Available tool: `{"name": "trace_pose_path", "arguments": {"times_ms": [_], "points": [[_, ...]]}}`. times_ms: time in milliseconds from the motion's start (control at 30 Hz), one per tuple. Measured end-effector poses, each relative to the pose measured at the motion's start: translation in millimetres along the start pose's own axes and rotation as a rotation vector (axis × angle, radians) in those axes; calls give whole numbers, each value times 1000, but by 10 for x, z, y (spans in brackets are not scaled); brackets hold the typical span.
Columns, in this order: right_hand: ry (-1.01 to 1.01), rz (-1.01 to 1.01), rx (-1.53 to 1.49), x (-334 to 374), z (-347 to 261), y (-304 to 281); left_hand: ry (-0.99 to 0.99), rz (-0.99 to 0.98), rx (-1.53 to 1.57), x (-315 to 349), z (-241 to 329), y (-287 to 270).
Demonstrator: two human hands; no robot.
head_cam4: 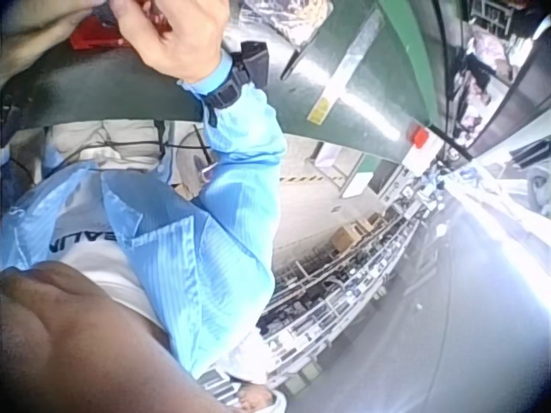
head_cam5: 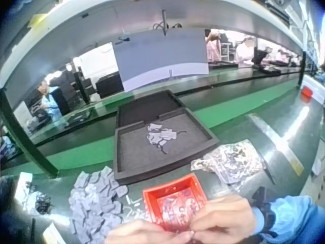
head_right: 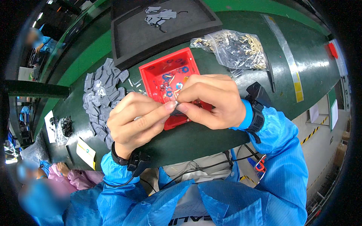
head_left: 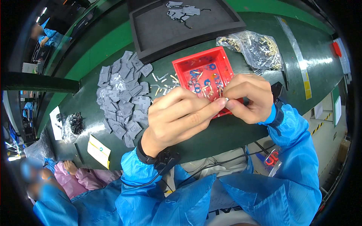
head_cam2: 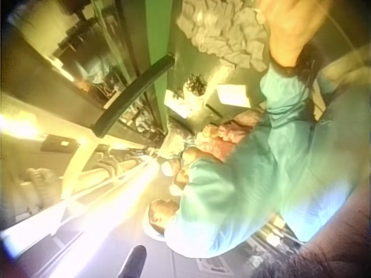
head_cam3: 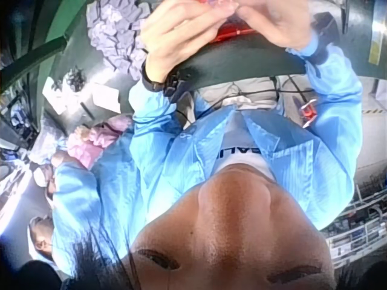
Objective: Manually assembling small plastic and metal electronic components on an industrial assembly line.
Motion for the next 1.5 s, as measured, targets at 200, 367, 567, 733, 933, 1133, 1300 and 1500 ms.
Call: {"name": "trace_pose_path", "arguments": {"times_ms": [200, 367, 567, 733, 933, 1133, 1300, 1500], "points": [[-69, 11, 17, 30, 5, 47, 46, 10, -93, 12, 43, 7], [-101, 13, 70, 30, -11, 36, 35, -14, -119, 8, 48, 7], [-116, 10, 100, 21, -26, 37, 44, -14, -138, 20, 53, 9], [-121, 13, 125, 4, 0, 26, 14, -63, -124, 6, 41, -6], [-145, -24, 123, -27, 66, 8, -48, -125, -25, 30, 2, 16], [-97, -69, 37, 14, 195, 14, -91, -245, 107, 9, -99, 19], [-48, -127, 67, 1, 297, 56, -176, -276, 152, 69, -244, 60], [-12, -128, 91, -27, 334, 89, -186, -234, 184, 73, -359, 70]]}}
Point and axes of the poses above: each hand's wrist, its own x-axis away from the middle knuckle, its own y-axis out of the palm, z = x × y, the point moved 4 cm from there along -x, towards the middle knuckle, and after that the axes turned 11 degrees about -z, right-handed, at the moved point
